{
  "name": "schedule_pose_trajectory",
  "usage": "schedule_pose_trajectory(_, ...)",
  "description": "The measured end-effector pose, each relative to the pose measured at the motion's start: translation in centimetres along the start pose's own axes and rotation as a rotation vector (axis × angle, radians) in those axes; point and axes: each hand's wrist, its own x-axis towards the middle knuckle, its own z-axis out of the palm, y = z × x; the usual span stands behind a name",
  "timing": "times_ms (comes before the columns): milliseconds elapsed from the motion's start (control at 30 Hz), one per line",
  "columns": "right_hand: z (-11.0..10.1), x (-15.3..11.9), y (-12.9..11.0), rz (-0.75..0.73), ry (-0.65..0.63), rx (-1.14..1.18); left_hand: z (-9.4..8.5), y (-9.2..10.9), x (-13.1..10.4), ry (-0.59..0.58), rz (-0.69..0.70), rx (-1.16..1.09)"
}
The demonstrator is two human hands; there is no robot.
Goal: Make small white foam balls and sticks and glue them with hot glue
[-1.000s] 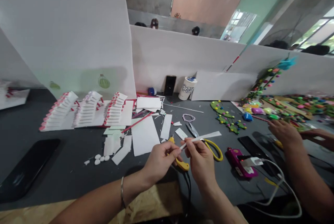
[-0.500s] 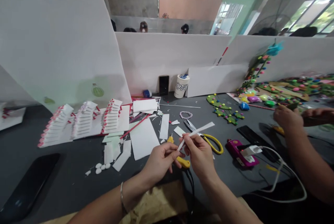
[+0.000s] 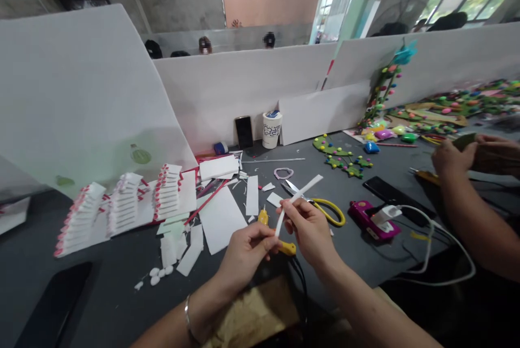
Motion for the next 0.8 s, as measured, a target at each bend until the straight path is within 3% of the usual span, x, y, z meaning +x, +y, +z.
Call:
schedule_pose_trajectory(300, -0.1, -0.1, -0.1, -0.053, -0.028, 0.006, 0.0, -0.2, 0.1, 0.047, -0.011, 0.017)
schedule_pose_trajectory(500, 0.1, 0.1, -0.3, -0.065, -0.011, -0.079, 0.0, 0.4, -0.4, 0.044, 0.082, 0.250)
schedule_pose_trajectory(600, 0.0, 0.3, 0.1, -0.028, -0.043, -0.097, -0.3, 0.7, -0.6, 0.052, 0.237, 0.384)
schedule_pose_trajectory(800, 0.9, -0.5, 0.2, 0.222, -0.261, 0.084, -1.3, 0.8, -0.5, 0.194, 0.736, 0.545)
